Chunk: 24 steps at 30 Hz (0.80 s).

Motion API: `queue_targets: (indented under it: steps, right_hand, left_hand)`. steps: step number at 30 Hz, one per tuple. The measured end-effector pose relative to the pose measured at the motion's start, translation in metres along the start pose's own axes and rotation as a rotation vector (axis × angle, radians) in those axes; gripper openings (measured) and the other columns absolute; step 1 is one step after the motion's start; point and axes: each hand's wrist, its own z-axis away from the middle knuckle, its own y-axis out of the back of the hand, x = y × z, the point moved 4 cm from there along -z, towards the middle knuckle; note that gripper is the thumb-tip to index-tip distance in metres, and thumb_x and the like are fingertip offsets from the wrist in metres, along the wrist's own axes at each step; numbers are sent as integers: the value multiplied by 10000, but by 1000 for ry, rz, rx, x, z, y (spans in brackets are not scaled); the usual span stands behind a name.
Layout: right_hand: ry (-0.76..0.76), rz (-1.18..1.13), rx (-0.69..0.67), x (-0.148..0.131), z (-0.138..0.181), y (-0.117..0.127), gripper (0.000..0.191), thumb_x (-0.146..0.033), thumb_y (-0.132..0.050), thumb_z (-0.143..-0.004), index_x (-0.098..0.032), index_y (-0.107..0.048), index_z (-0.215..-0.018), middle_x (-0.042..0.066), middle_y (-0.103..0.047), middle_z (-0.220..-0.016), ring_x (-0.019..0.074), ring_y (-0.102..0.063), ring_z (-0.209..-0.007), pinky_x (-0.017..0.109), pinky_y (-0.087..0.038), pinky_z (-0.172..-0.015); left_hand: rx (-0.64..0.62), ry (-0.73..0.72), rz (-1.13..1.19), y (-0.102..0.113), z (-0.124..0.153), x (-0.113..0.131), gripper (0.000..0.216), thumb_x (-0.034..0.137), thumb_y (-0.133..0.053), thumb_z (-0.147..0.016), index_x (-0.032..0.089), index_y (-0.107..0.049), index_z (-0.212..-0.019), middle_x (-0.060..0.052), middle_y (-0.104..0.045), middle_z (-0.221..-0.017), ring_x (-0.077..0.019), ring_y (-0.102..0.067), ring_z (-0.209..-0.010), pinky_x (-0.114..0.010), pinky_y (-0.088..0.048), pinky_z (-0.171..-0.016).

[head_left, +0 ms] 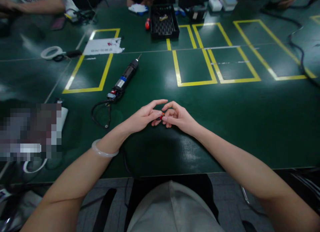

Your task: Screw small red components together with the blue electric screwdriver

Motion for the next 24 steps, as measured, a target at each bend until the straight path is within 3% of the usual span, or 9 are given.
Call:
queue_targets:
  steps: [5,8,11,14,18,24]
  right_hand:
    - [16,35,-43,-1,1,-2,337,-410,-755,-855,-200,-538,-1002,-45,-650,-710,92,-612,-591,218,-511,-561]
    - [76,75,22,-4,1,2,330,-398,-753,-849,-212,-535,-1012,-31,-657,-781,92,-610,-632,219,-497,-574]
    - [163,199,74,-7,3,4,277,-355,-732,-861,-219,-549,-1018,-24,-640,-821,95,-597,-680,232,-491,-622]
    - [198,311,91,-9,4,5,277,-349,-722,-869,-228,-549,-1049,-10,-647,-873,105,-591,-726,248,-491,-667]
    - [156,257,132,-9,2,8,367,-448,-746,-843,-226,-546,-1054,-9,-623,-867,108,-574,-711,246,-485,-637]
    - [201,323,134,-15,3,9,234,-374,-714,-860,-214,-580,-965,-7,-610,-850,107,-557,-689,254,-464,-613]
  left_hand:
    - [-5,8,38,-5,0,-1,617,459,-603,-966,161,-425,-1476,1,-624,-733,-128,-563,-611,-247,-450,-577]
    - [86,10,107,-1,-2,-4,417,492,-622,-946,159,-590,-1194,-35,-662,-814,-144,-625,-685,-279,-514,-647]
    - [90,38,102,1,-4,-6,368,493,-702,-883,145,-617,-965,-59,-692,-834,-164,-670,-751,-307,-549,-723]
    - [119,20,-13,4,-3,-3,353,454,-756,-839,145,-630,-955,-58,-707,-853,-166,-677,-776,-308,-553,-752]
    - [229,-102,-196,4,1,7,321,433,-759,-836,166,-638,-968,-40,-686,-897,-154,-656,-804,-284,-548,-761]
    - [257,-227,-263,1,3,13,265,350,-752,-850,174,-623,-1002,-36,-653,-980,-159,-656,-904,-300,-552,-867]
